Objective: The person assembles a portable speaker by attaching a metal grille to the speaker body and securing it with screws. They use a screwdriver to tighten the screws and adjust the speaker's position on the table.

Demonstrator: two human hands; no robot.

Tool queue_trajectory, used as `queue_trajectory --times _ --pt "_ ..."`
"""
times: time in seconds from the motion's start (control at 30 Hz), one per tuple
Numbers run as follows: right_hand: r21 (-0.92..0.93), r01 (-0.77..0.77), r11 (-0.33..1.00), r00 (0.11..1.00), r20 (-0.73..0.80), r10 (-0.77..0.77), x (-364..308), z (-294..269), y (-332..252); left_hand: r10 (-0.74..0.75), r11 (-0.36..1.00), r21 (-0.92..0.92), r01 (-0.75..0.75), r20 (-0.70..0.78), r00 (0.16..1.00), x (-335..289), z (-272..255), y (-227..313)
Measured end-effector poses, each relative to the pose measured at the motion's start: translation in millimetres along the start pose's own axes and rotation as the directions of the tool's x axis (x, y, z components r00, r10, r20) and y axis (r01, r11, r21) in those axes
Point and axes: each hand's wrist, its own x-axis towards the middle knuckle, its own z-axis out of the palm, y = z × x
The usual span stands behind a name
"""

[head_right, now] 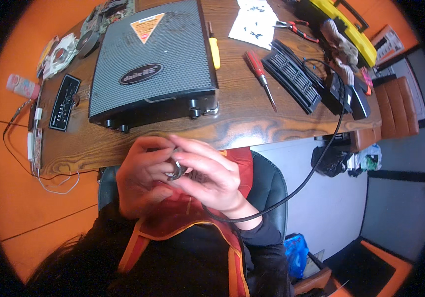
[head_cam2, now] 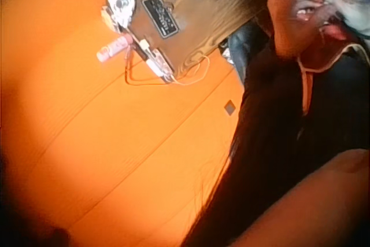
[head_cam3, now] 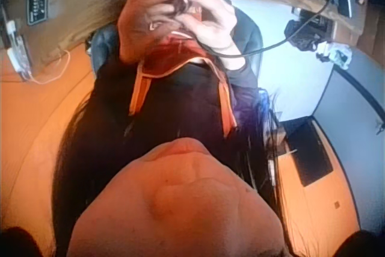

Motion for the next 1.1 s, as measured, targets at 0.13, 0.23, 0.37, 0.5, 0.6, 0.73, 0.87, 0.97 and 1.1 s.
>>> queue_trajectory --times 0.13,0.23,0.37,0.5,0.6,0.73,0.87,0.97,1.1 --pt "0.044 0.047 0.998 0.944 -0.329 -0.03 4.4 -18.3 9.3 0.485 0.373 0.867 -0.329 0.12 0.866 22.8 -1.2 3.6" --pt "-0.053 -0.124 0.991 0.94 -0.327 0.1 19.6 -44.5 22.6 0.474 0.027 0.968 -0.251 0.208 0.856 46.4 -7.7 0.4" --pt "-0.378 -0.003 0.926 0.999 -0.051 -0.017 35.1 -63.3 37.6 0.361 -0.055 0.989 -0.137 0.148 0.921 59.4 -6.1 -8.7" --pt "-0.494 0.1 0.864 0.995 0.033 -0.096 41.8 -63.0 43.2 0.336 -0.052 0.989 -0.139 0.148 0.93 59.3 -6.6 -10.8" --pt "-0.517 0.086 0.852 0.995 -0.007 -0.104 42.7 -58.1 45.6 0.334 -0.073 0.987 -0.146 0.162 0.929 58.2 -10.5 -12.1" --pt "-0.467 0.084 0.88 0.981 -0.119 -0.156 39.2 -48.4 49.4 0.353 -0.072 0.984 -0.165 0.179 0.918 57.5 -14.5 -14.9" --pt "-0.339 -0.001 0.941 0.977 -0.203 -0.072 40.7 -41.8 50.9 0.374 -0.089 0.982 -0.165 0.186 0.909 58.5 -15.0 -17.9" --pt "-0.474 -0.024 0.88 0.977 -0.198 -0.08 43.7 -37.1 43.0 0.39 -0.094 0.982 -0.161 0.185 0.902 58.7 -14.4 -19.6" --pt "-0.533 -0.26 0.805 0.922 -0.386 0.042 47.8 -24.3 31.9 0.389 -0.089 0.981 -0.17 0.191 0.901 59.0 -14.2 -19.1"
